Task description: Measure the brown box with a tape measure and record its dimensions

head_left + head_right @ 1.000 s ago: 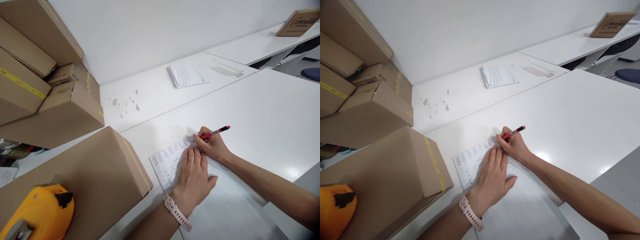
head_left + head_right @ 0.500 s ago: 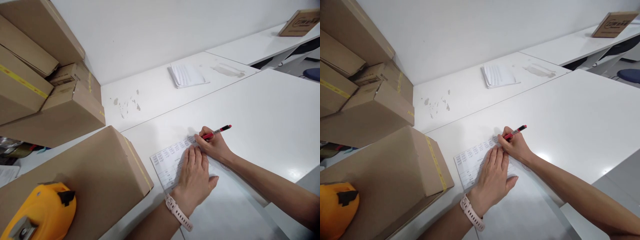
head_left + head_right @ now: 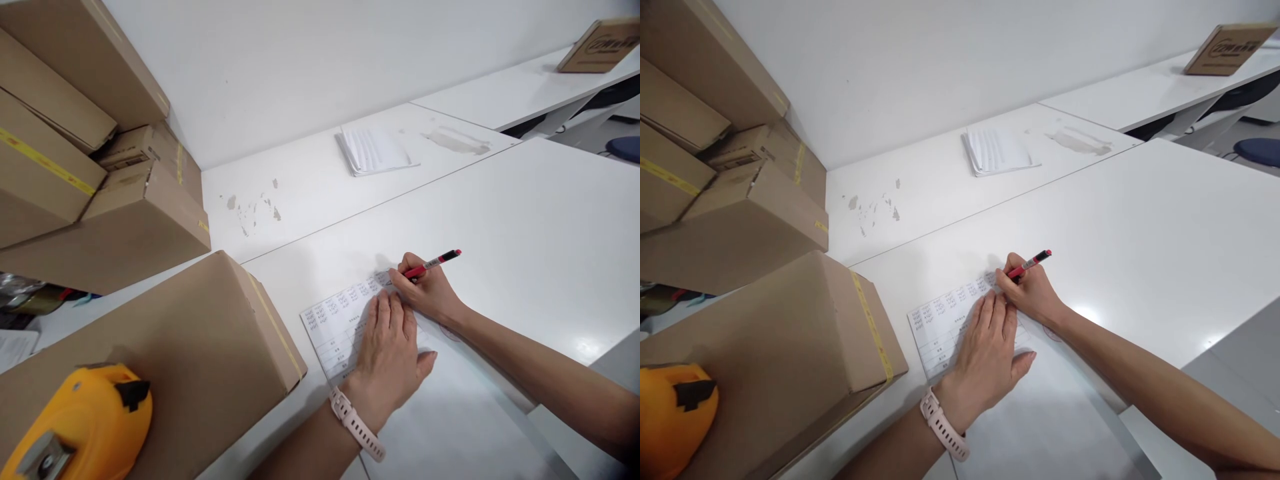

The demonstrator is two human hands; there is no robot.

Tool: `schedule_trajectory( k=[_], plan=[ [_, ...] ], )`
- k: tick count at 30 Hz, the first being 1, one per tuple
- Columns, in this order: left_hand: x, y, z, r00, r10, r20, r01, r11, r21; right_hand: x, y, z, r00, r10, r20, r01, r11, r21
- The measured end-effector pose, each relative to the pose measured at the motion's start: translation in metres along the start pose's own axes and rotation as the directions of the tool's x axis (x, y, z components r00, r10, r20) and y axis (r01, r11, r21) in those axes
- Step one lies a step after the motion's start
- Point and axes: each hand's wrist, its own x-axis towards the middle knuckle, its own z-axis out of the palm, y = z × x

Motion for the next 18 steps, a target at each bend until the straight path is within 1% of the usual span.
schedule_trajectory(
  k=[7, 12, 18],
  plan=[
    [-0.0001, -0.0006, 0.0009, 1.0, 0.0, -0.015, 0.0, 1.0, 0.004, 0.0, -0.0019, -0.0003, 1.0, 0.01, -0.011, -0.01, 1.0, -0.02],
    [-0.0001, -0.0015, 0.0008, 0.999, 0.005, -0.034, -0.005, 1.0, 0.015, 0.0001, -0.0029, -0.0001, 0.999, 0.006, -0.041, -0.007, 1.0, -0.015],
    [0.0002, -0.0013, 0.0004, 0.999, 0.005, -0.035, -0.005, 1.0, 0.006, -0.0002, -0.0035, -0.0007, 1.0, -0.003, -0.027, 0.003, 1.0, -0.012]
  ],
)
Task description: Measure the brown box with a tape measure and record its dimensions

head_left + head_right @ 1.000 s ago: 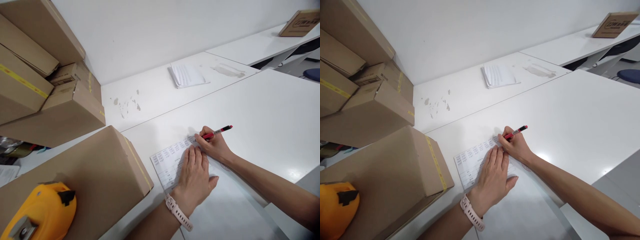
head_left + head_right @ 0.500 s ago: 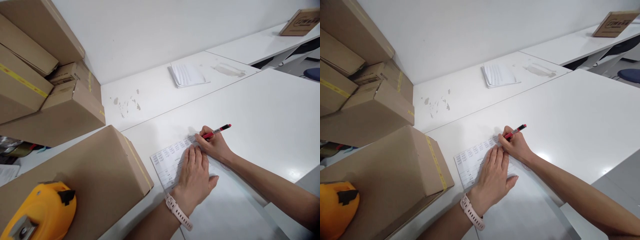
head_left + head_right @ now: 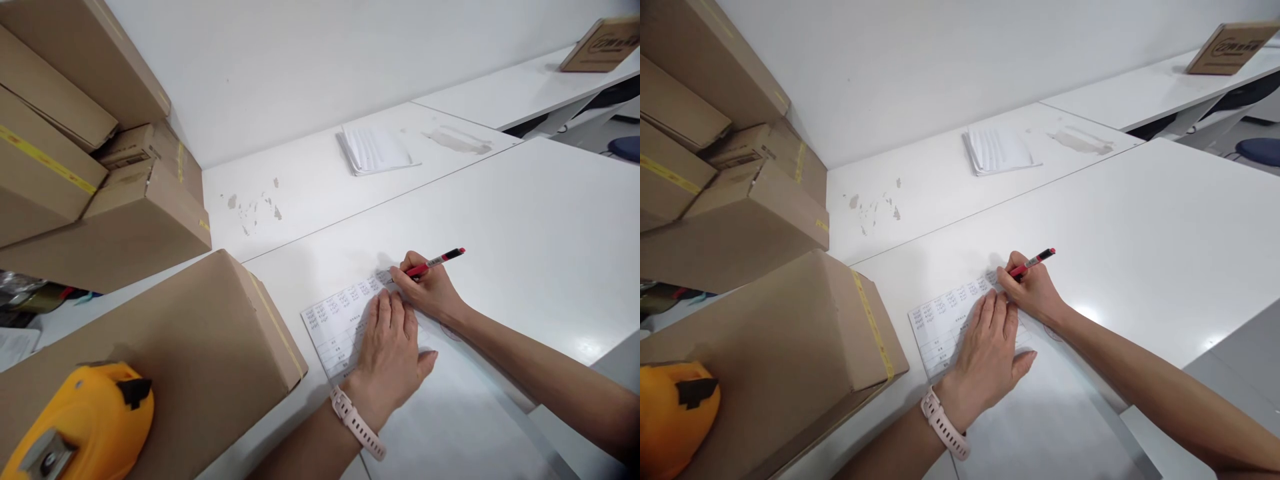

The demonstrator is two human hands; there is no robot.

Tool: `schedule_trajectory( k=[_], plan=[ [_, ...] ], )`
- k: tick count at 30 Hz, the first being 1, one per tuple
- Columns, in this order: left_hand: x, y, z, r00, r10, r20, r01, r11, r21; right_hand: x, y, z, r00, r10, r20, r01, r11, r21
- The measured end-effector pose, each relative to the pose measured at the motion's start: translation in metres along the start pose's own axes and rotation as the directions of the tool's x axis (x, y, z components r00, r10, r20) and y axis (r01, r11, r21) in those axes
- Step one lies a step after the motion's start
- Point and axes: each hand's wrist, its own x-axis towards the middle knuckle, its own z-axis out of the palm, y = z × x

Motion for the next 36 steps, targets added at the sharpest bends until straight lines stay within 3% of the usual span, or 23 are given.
schedule_trajectory(
  k=[21, 25, 28, 30, 33, 36],
  plan=[
    [0.0, 0.0, -0.002, 1.0, -0.001, 0.001, 0.001, 1.0, 0.006, 0.0, 0.0, 0.001, 0.999, 0.018, -0.029, -0.018, 1.0, 0.003],
    [-0.001, 0.001, -0.002, 1.0, -0.001, -0.006, 0.001, 1.0, 0.004, 0.002, 0.002, -0.002, 0.993, -0.037, -0.11, 0.037, 0.999, -0.007],
    [-0.002, 0.0, 0.001, 0.999, -0.001, -0.034, 0.001, 1.0, 0.0, 0.008, 0.006, -0.01, 0.976, -0.166, -0.143, 0.154, 0.984, -0.092],
    [-0.002, 0.0, 0.003, 0.997, -0.007, -0.073, 0.006, 1.0, -0.01, 0.013, 0.011, -0.016, 0.948, -0.317, -0.031, 0.305, 0.931, -0.2],
    [-0.001, 0.001, 0.002, 0.98, -0.011, -0.197, 0.005, 1.0, -0.028, 0.018, 0.02, -0.021, 0.856, -0.466, 0.225, 0.515, 0.813, -0.273],
    [-0.009, 0.006, -0.019, 0.896, 0.019, -0.443, -0.05, 0.997, -0.058, 0.021, 0.024, -0.021, 0.817, -0.482, 0.317, 0.567, 0.77, -0.293]
  ],
)
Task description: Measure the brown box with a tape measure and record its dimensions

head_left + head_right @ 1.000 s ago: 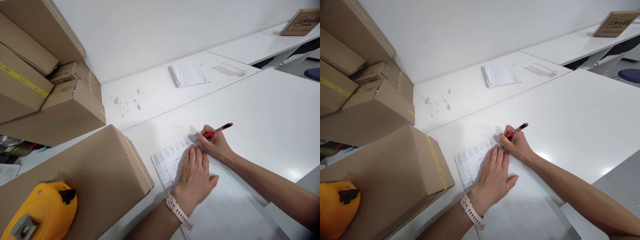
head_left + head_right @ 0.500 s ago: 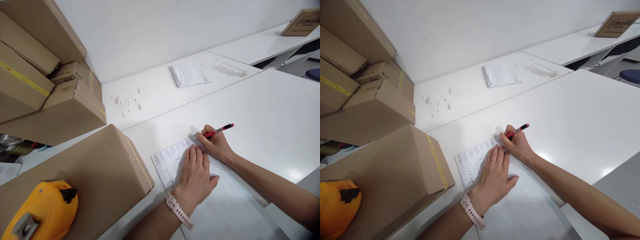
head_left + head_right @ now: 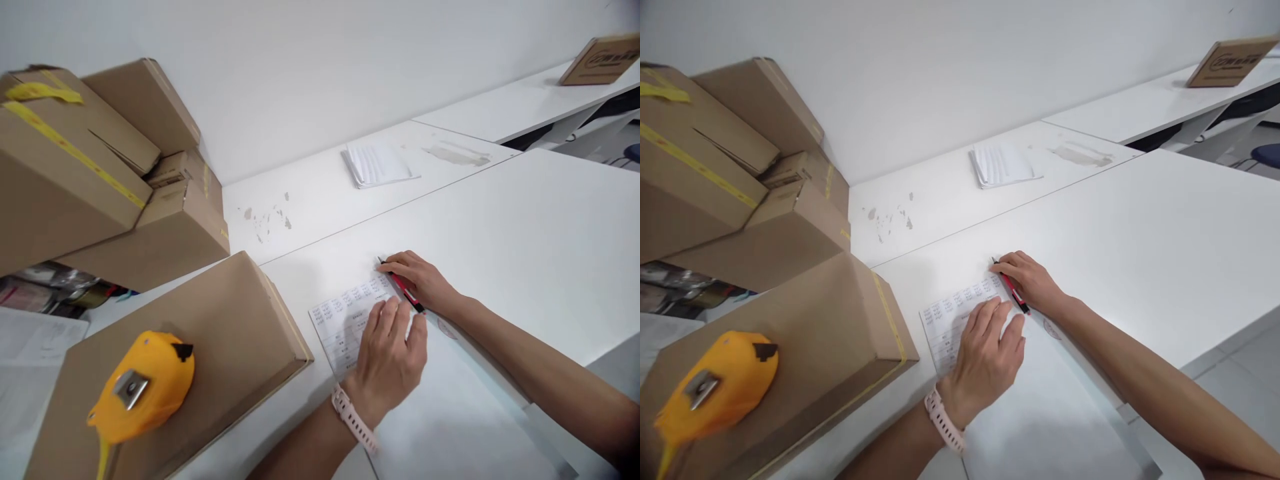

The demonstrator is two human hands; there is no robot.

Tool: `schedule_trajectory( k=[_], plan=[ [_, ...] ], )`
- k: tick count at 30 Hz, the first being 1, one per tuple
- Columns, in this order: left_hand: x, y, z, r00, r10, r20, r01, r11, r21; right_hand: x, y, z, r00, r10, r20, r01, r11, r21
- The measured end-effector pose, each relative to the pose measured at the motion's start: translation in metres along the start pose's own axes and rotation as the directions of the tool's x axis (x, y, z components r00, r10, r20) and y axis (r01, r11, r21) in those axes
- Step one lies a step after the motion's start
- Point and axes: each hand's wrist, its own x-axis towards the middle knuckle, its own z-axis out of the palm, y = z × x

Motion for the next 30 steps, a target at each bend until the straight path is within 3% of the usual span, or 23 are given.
schedule_trajectory(
  k=[2, 4, 6, 7, 9, 11, 15, 19, 21, 23, 24, 25, 27, 29, 30],
  plan=[
    [-0.001, 0.006, -0.034, 0.989, 0.003, -0.151, -0.011, 0.998, -0.055, 0.0, -0.001, 0.0, 1.0, 0.028, 0.003, -0.028, 0.999, 0.016],
    [-0.008, 0.007, -0.08, 0.982, -0.032, -0.184, 0.019, 0.997, -0.068, 0.0, -0.002, -0.001, 0.995, 0.094, -0.019, -0.092, 0.993, 0.067],
    [-0.02, -0.001, -0.129, 0.98, -0.111, -0.168, 0.12, 0.992, 0.047, -0.001, -0.003, -0.002, 0.979, 0.194, -0.056, -0.184, 0.972, 0.146],
    [-0.027, -0.008, -0.151, 0.957, -0.173, -0.235, 0.208, 0.969, 0.134, -0.001, -0.002, -0.003, 0.964, 0.253, -0.078, -0.234, 0.952, 0.196],
    [-0.043, -0.028, -0.188, 0.853, -0.271, -0.446, 0.402, 0.886, 0.232, -0.001, 0.0, -0.003, 0.929, 0.353, -0.111, -0.309, 0.904, 0.295],
    [-0.058, -0.05, -0.211, 0.813, -0.401, -0.421, 0.538, 0.795, 0.281, -0.001, 0.002, -0.003, 0.9, 0.416, -0.13, -0.345, 0.862, 0.37],
    [-0.077, -0.083, -0.226, 0.738, -0.656, -0.155, 0.673, 0.702, 0.234, 0.002, 0.006, -0.006, 0.866, 0.483, -0.127, -0.384, 0.807, 0.449],
    [-0.079, -0.092, -0.228, 0.684, -0.72, -0.122, 0.728, 0.662, 0.178, 0.008, -0.003, -0.015, 0.839, 0.531, -0.122, -0.419, 0.772, 0.478],
    [-0.078, -0.082, -0.231, 0.642, -0.752, -0.148, 0.766, 0.636, 0.094, 0.007, -0.025, -0.023, 0.809, 0.557, -0.187, -0.428, 0.776, 0.463],
    [-0.082, -0.061, -0.233, 0.55, -0.825, -0.126, 0.825, 0.561, -0.071, 0.001, -0.064, -0.031, 0.799, 0.541, -0.262, -0.397, 0.803, 0.446],
    [-0.087, -0.047, -0.233, 0.503, -0.861, -0.073, 0.841, 0.507, -0.187, -0.005, -0.089, -0.034, 0.816, 0.506, -0.28, -0.357, 0.822, 0.444],
    [-0.092, -0.031, -0.232, 0.495, -0.869, 0.014, 0.823, 0.464, -0.326, -0.012, -0.118, -0.038, 0.878, 0.421, -0.228, -0.28, 0.838, 0.468],
    [-0.106, 0.0, -0.227, 0.615, -0.77, 0.173, 0.704, 0.436, -0.56, -0.029, -0.175, -0.043, 0.967, 0.251, 0.043, -0.221, 0.744, 0.63],
    [-0.122, 0.023, -0.221, 0.685, -0.658, 0.313, 0.66, 0.378, -0.649, -0.045, -0.224, -0.044, 0.937, 0.05, 0.345, -0.308, 0.581, 0.754],
    [-0.13, 0.03, -0.218, 0.689, -0.619, 0.378, 0.67, 0.344, -0.658, -0.052, -0.242, -0.043, 0.901, -0.024, 0.434, -0.359, 0.522, 0.773]
  ],
)
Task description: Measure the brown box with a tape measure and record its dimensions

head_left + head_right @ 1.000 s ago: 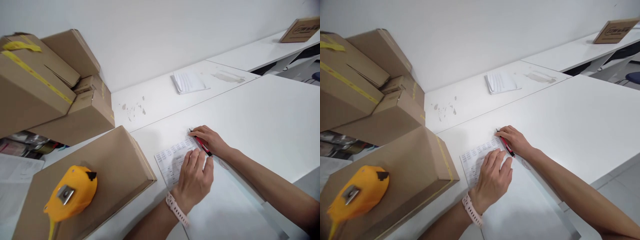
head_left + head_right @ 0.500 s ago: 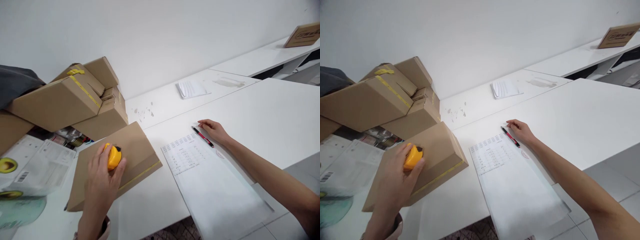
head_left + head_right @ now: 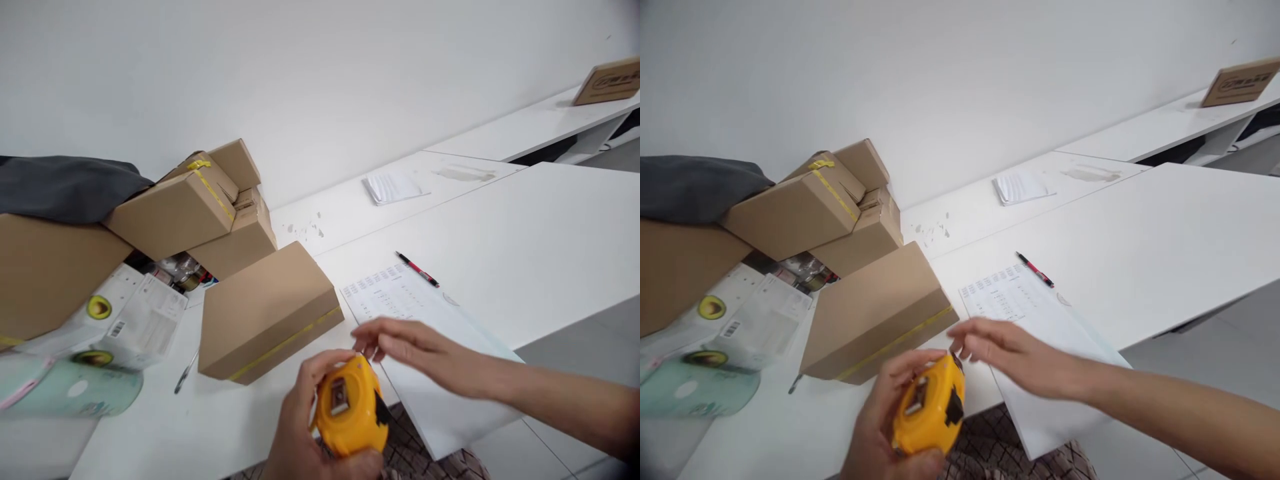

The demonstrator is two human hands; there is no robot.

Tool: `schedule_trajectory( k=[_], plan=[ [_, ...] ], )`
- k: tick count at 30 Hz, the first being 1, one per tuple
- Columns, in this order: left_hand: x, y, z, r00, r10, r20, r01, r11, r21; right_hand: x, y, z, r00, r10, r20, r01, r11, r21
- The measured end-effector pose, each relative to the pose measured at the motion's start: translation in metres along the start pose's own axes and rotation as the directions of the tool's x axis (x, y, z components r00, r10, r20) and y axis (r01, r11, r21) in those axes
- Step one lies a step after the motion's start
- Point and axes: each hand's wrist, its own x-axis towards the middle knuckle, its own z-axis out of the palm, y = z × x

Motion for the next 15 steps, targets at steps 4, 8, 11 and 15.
schedule_trajectory(
  k=[4, 8, 11, 15],
  plan=[
    [-0.026, -0.023, -0.003, 0.979, -0.15, 0.135, 0.163, 0.983, -0.086, -0.012, 0.001, 0.04, 0.967, 0.177, 0.186, -0.216, 0.952, 0.216],
    [-0.051, -0.039, -0.017, 0.955, -0.23, 0.187, 0.267, 0.941, -0.208, -0.016, 0.021, 0.063, 0.923, 0.274, 0.271, -0.356, 0.877, 0.323],
    [-0.069, -0.037, -0.026, 0.959, -0.242, 0.15, 0.273, 0.932, -0.241, -0.016, 0.027, 0.079, 0.917, 0.257, 0.306, -0.358, 0.869, 0.343],
    [-0.08, -0.017, -0.056, 0.975, -0.224, -0.002, 0.218, 0.951, -0.217, 0.006, 0.006, 0.072, 0.935, 0.209, 0.286, -0.276, 0.935, 0.221]
  ],
)
